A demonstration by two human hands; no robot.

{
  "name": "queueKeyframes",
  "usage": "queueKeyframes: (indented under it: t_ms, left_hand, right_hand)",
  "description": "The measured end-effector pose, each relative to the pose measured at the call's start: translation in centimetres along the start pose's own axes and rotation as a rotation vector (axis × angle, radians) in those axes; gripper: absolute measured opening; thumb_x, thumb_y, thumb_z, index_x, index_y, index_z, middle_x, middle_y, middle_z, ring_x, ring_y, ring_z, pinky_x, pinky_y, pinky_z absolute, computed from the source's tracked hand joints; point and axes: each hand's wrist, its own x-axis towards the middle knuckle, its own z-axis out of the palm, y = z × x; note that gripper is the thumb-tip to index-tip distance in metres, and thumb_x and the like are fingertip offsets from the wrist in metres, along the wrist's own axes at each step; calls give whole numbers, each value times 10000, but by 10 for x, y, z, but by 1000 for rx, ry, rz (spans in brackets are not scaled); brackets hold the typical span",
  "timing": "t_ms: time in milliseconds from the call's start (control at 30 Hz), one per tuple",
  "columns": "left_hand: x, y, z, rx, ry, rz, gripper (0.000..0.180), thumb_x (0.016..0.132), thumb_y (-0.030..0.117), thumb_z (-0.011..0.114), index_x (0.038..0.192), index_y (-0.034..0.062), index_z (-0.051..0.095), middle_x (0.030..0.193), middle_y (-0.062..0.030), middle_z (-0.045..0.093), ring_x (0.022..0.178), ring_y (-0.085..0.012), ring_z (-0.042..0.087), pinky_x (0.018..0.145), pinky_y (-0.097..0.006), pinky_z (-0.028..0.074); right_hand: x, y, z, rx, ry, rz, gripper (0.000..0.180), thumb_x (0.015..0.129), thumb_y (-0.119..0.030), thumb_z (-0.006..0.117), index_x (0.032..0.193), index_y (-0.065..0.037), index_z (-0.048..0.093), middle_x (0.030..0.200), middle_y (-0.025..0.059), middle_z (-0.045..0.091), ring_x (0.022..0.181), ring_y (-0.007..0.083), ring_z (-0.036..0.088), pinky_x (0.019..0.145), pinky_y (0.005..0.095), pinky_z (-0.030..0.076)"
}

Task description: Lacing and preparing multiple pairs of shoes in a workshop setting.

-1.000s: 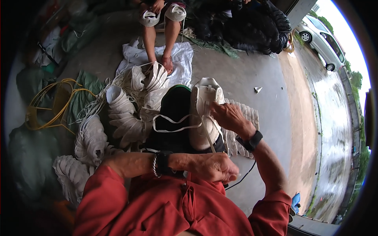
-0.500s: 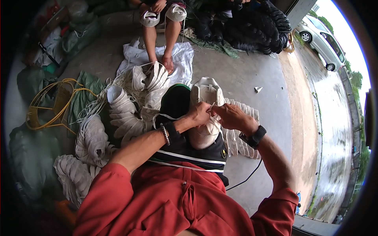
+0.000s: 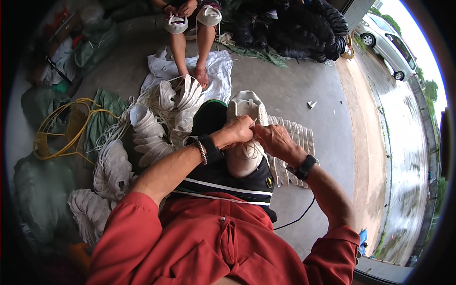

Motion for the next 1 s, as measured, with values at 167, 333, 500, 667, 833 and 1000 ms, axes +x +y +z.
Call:
queueKeyframes:
  t_ms: [167,333,500,667,833,1000]
  left_hand:
    - [7,-6,7,-6,97,90,113,774,100,545,827,14,594,575,-142,581,451,-227,575,394,-363,423]
    - [13,-20,14,108,264,548,142,737,129,596,826,27,555,694,-193,606,632,-339,610,561,-437,458]
    - [-5,-29,-13,310,639,350,60,760,75,498,795,56,453,637,-213,557,635,-388,581,507,-482,419]
    - [-32,-144,-93,92,1047,69,67,779,86,525,797,32,489,633,-166,542,596,-350,552,532,-429,411]
    - [-94,-78,-64,-897,348,49,73,805,106,547,789,61,491,501,-2,424,327,-62,333,279,-212,205]
    - [-97,-37,-47,-1102,58,163,144,825,158,569,850,57,470,494,8,407,326,-70,329,293,-199,231]
  right_hand:
    - [-1,1,1,18,-4,36,75,785,-110,511,828,-49,501,570,132,546,524,306,572,459,415,428]
    - [-2,2,2,91,29,41,90,765,-115,562,827,-66,518,615,120,572,569,315,578,497,411,437]
    - [-1,-8,-16,140,-13,105,61,767,-123,548,762,-68,521,597,132,556,565,332,572,496,421,435]
    - [6,5,-2,211,44,95,68,766,-133,560,767,-66,547,613,138,562,579,336,566,514,404,440]
    - [47,-34,-24,600,247,234,194,817,-131,571,983,-34,597,692,71,619,609,110,587,538,247,459]
    - [52,-62,-51,1099,-88,297,182,844,-122,544,903,42,598,766,57,623,669,109,592,566,240,462]
